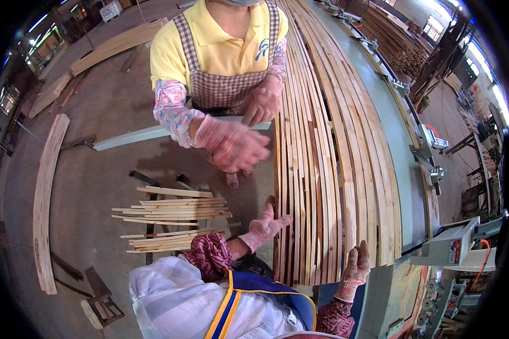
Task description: The person picks up thin wooden planks from a stack and feeds them into a machine to cut them into smaller pieces. They then collect the cut pieces and place them onto a nearby table. The person repeats this process, handling the wood by hand and using the machine to process the planks.
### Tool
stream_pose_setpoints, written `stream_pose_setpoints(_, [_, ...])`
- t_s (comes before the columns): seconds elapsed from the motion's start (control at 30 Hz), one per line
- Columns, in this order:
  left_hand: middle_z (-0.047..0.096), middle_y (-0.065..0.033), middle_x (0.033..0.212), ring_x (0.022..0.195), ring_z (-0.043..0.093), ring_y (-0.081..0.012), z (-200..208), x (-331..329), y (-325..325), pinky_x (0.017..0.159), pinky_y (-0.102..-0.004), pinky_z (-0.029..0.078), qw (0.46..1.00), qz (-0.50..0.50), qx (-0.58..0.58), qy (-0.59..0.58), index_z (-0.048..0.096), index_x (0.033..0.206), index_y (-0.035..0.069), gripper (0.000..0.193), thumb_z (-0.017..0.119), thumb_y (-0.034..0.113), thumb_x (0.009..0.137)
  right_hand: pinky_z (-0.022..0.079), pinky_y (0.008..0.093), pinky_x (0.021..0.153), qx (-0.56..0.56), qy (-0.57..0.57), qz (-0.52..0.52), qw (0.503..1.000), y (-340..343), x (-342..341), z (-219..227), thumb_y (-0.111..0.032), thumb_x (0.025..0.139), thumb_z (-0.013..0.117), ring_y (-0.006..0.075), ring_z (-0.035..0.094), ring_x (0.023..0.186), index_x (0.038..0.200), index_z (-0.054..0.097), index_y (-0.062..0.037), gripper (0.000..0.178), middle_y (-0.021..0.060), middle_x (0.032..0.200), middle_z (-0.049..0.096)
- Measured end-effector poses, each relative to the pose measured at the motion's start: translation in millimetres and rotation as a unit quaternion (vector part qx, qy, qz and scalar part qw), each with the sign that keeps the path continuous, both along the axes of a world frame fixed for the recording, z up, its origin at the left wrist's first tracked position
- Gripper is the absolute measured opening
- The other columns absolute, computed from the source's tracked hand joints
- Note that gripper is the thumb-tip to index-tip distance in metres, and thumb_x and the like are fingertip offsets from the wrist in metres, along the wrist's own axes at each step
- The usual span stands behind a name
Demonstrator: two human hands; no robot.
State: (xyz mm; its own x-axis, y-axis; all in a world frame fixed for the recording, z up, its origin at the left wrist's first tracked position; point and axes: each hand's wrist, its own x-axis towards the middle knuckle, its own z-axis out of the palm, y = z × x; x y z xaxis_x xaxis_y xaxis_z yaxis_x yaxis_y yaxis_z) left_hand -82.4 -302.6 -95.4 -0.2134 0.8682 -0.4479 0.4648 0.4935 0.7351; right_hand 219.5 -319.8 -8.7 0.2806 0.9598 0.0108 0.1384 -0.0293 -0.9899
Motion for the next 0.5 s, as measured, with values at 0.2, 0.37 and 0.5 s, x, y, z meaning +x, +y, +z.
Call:
stream_pose_setpoints(0.2, [0.035,-0.0172,0.150,0.134,0.040,-0.0282,78,0,8,0.111,-0.0308,0.028,0.985,-0.010,-0.108,-0.134,0.009,0.151,0.002,0.107,0.059,0.066,0.082,0.046,0.0281,0.095,-0.027,-0.220,0.053,0.974,2,6,1,-0.011,0.093,0.063,0.0167,0.060,0.105,0.126,0.059,0.0019,0.036,0.0095,0.115,0.063])
stream_pose_setpoints(0.37, [0.047,-0.0161,0.140,0.121,0.052,-0.0250,-61,4,7,0.107,-0.0305,0.034,0.988,0.002,-0.039,-0.149,0.031,0.142,0.003,0.089,0.053,0.066,0.083,0.050,0.0337,0.087,-0.003,-0.283,0.049,0.958,5,2,-11,-0.014,0.087,0.065,0.0242,0.065,0.097,0.120,0.064,-0.0032,0.035,0.0138,0.107,0.066])
stream_pose_setpoints(0.5, [0.038,-0.0079,0.149,0.113,0.057,-0.0194,11,11,16,0.108,-0.0248,0.034,0.974,-0.222,-0.022,-0.044,0.015,0.152,0.011,0.065,0.047,0.029,0.098,0.052,0.0365,0.083,-0.046,-0.332,0.042,0.941,6,-12,13,-0.018,0.086,0.066,0.0265,0.067,0.093,0.118,0.066,-0.0077,0.034,0.0134,0.102,0.068])
